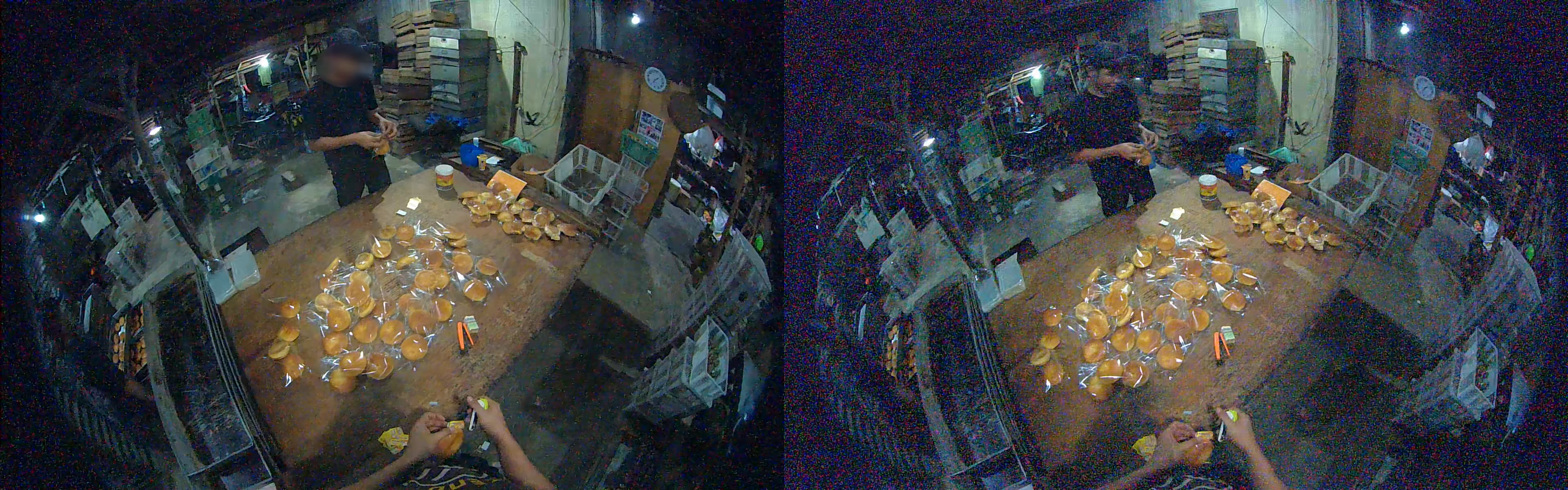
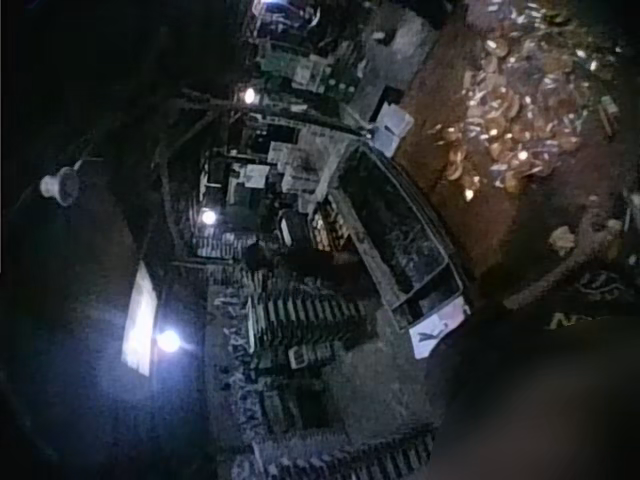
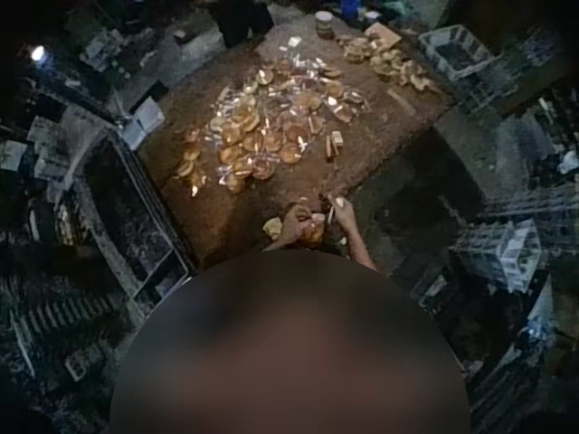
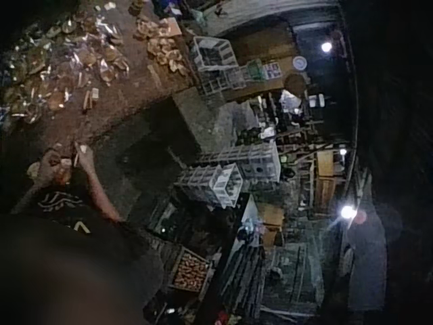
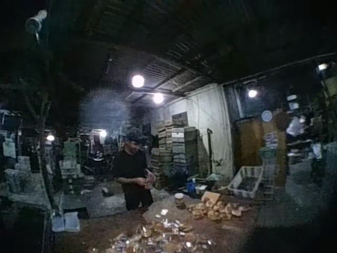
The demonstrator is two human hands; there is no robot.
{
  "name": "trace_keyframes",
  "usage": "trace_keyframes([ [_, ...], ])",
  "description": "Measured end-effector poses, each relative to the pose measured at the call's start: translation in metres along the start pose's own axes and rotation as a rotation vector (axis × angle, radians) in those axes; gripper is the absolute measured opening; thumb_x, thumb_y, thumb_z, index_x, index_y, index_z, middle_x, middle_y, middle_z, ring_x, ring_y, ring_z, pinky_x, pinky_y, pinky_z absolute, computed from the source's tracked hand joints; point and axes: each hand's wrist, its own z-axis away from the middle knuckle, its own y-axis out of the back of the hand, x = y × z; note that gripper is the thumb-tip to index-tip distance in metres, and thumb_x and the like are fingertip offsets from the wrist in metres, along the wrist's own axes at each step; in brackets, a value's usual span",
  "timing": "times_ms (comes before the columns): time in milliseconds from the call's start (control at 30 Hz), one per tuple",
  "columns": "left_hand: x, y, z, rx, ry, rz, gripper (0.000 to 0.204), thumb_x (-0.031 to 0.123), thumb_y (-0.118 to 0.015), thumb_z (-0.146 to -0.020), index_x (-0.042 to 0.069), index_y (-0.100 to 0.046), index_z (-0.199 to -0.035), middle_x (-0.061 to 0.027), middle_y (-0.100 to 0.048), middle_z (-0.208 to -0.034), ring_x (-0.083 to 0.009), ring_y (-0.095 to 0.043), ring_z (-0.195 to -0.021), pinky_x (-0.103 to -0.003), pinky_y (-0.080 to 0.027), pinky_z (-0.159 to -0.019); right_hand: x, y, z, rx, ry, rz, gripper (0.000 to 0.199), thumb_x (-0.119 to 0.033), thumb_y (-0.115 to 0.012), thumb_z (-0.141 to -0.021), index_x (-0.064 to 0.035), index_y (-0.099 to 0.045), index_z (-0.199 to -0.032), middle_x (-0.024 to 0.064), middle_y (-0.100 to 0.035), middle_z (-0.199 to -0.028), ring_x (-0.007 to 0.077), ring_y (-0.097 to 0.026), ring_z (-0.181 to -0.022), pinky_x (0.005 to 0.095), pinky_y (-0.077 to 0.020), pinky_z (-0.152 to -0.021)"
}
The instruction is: The person places round buns into clear plastic bags, seals them, and arranges them on a wooden table. Another person places buns onto a metal tray nearby. The camera wearer handles the buns and bags by hand throughout the clip.
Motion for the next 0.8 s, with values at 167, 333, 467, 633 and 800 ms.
trace_keyframes([
  [167,0.015,-0.003,-0.002,0.019,0.020,-0.043,0.044,0.015,-0.084,-0.081,0.001,-0.055,-0.111,-0.0113,-0.069,-0.101,-0.0174,-0.068,-0.094,-0.032,-0.055,-0.089,0.001,0.003,0.003,-0.025,-0.013,-0.014,0.038,-0.042,-0.073,-0.091,-0.0045,-0.068,-0.084,0.0035,-0.067,-0.072,0.0131,-0.061,-0.062,0.0318,-0.0491,-0.059],
  [333,0.024,-0.008,-0.002,-0.019,0.010,-0.041,0.039,0.014,-0.084,-0.082,0.001,-0.057,-0.107,-0.0101,-0.070,-0.097,-0.0181,-0.069,-0.094,-0.032,-0.056,-0.087,-0.016,0.015,0.014,-0.041,-0.015,-0.055,0.039,-0.044,-0.071,-0.093,-0.0050,-0.068,-0.087,0.0036,-0.067,-0.073,0.0133,-0.062,-0.062,0.0319,-0.0509,-0.060],
  [467,0.022,-0.014,-0.006,-0.042,0.066,0.008,0.037,0.015,-0.085,-0.081,0.002,-0.058,-0.103,-0.0083,-0.071,-0.094,-0.0160,-0.068,-0.093,-0.030,-0.055,-0.084,-0.012,0.027,0.024,-0.024,-0.031,-0.031,0.036,-0.040,-0.067,-0.097,-0.0061,-0.064,-0.086,0.0022,-0.065,-0.075,0.0119,-0.061,-0.064,0.0296,-0.0494,-0.059],
  [633,0.013,-0.019,-0.012,-0.052,0.003,0.130,0.034,0.014,-0.086,-0.081,0.004,-0.059,-0.100,-0.0055,-0.069,-0.096,-0.0139,-0.067,-0.091,-0.030,-0.055,-0.082,0.010,0.039,0.030,-0.187,-0.105,-0.039,0.040,-0.042,-0.070,-0.095,-0.0037,-0.070,-0.107,0.0023,-0.070,-0.085,0.0114,-0.063,-0.075,0.0286,-0.0518,-0.070],
  [800,0.005,-0.014,-0.020,0.061,-0.058,0.180,0.032,0.011,-0.084,-0.082,0.005,-0.059,-0.101,-0.0040,-0.068,-0.093,-0.0134,-0.067,-0.089,-0.030,-0.056,-0.081,0.005,0.029,0.021,-0.405,-0.072,0.002,0.037,-0.035,-0.071,-0.095,-0.0037,-0.067,-0.113,0.0005,-0.068,-0.086,0.0112,-0.063,-0.074,0.0278,-0.0509,-0.067],
])
